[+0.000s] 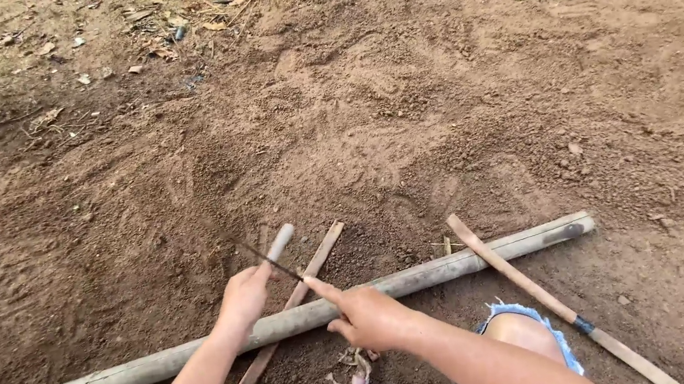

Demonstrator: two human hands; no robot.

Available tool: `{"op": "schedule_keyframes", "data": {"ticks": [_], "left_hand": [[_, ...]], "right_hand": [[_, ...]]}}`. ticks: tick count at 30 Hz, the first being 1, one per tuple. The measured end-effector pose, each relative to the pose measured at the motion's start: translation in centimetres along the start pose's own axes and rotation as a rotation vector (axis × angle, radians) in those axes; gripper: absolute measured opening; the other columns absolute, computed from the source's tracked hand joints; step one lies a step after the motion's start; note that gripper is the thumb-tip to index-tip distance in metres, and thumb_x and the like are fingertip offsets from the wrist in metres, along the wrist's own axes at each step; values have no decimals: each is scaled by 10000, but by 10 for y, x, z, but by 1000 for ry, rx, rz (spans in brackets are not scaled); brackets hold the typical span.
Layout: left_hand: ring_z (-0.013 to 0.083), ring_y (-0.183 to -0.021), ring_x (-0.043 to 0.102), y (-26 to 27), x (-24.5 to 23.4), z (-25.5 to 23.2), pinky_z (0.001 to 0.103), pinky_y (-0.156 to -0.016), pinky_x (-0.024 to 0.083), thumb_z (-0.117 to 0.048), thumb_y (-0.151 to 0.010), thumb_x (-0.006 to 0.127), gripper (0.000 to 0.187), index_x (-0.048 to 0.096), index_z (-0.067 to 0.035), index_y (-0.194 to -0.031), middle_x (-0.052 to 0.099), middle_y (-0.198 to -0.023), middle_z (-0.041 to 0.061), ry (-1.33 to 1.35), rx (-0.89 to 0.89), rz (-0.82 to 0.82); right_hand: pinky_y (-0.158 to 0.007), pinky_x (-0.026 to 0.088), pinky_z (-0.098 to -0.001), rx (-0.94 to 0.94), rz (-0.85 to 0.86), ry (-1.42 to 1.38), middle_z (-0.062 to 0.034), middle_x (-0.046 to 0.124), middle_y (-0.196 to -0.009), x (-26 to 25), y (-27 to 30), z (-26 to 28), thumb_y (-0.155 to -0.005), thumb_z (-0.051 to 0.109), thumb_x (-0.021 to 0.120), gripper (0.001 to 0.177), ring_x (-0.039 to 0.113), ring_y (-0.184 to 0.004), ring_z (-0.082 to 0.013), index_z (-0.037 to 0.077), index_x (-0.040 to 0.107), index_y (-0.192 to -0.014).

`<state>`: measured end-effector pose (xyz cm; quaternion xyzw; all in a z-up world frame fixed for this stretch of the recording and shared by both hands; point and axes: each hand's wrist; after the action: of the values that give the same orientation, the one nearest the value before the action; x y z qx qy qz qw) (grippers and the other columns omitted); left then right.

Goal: A person sits on the ground and uses a small hand saw to cut through a thin pipe.

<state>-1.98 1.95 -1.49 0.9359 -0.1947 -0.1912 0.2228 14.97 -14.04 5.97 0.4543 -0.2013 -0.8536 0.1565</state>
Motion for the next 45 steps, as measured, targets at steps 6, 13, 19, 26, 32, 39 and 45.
{"op": "schedule_keyframes", "data": {"ticks": [6, 13, 19, 26, 32, 39, 45], "left_hand": [[168, -757, 607, -8, 11, -2, 314, -686, 479, -324, -1020, 560, 433, 812, 5, -1144, 720, -834, 78, -195, 83, 23], [157, -660, 561, 7, 7, -5, 313, -612, 442, -430, -1002, 591, 436, 818, -59, -966, 635, -710, 44, -173, 108, -42], [142, -713, 630, 64, 3, -35, 288, -660, 487, -639, -918, 551, 622, 793, -71, -995, 681, -801, 40, -266, 115, 11], [201, -803, 634, 68, -30, -17, 342, -727, 471, -403, -1032, 536, 471, 814, -44, -1158, 747, -875, 82, -200, 191, -204], [169, -693, 619, 79, -20, -5, 337, -610, 451, -408, -1051, 544, 429, 808, -75, -1107, 729, -794, 56, -331, 214, -206], [197, -820, 704, 113, -35, -6, 337, -744, 533, -409, -973, 569, 440, 799, -81, -1155, 799, -902, 57, -214, 278, -334], [316, -878, 756, 131, -14, 2, 424, -784, 579, -451, -987, 507, 470, 787, -88, -1094, 815, -982, 121, -374, 321, -321]], "right_hand": [[-694, 599, -436, -80, -182, -49, -182, 765, -963, 2, 4, -10, -1007, 120, 594, 850, 709, -716, -285, 257, 181, -1737], [-704, 566, -415, -15, -159, -11, -116, 766, -920, 13, 9, -14, -1034, 210, 615, 873, 693, -709, -231, 386, 135, -1741], [-711, 573, -414, -80, -294, -3, -88, 794, -890, 31, 3, -29, -947, 211, 697, 922, 743, -744, -257, 411, 221, -1711], [-695, 553, -456, -332, -354, -14, -165, 753, -936, 30, 44, -4, -924, 101, 704, 852, 701, -745, -336, 133, 313, -1681], [-664, 591, -425, -298, -328, 19, -180, 761, -892, 27, 49, 10, -977, 155, 710, 853, 722, -715, -300, 181, 265, -1705], [-681, 548, -415, -461, -414, -55, -117, 749, -951, 42, 53, 2, -874, 77, 750, 887, 696, -737, -286, 203, 363, -1662], [-674, 587, -411, -280, -328, 54, -111, 799, -874, 45, 57, 10, -946, 212, 731, 905, 759, -705, -258, 314, 254, -1708]]}}
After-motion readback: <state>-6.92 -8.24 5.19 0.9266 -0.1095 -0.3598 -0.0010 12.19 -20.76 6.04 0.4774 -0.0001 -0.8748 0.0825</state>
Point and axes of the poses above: each hand's wrist, its own y-axis away from the middle knuckle, its own x-axis out of the palm, z = x × y
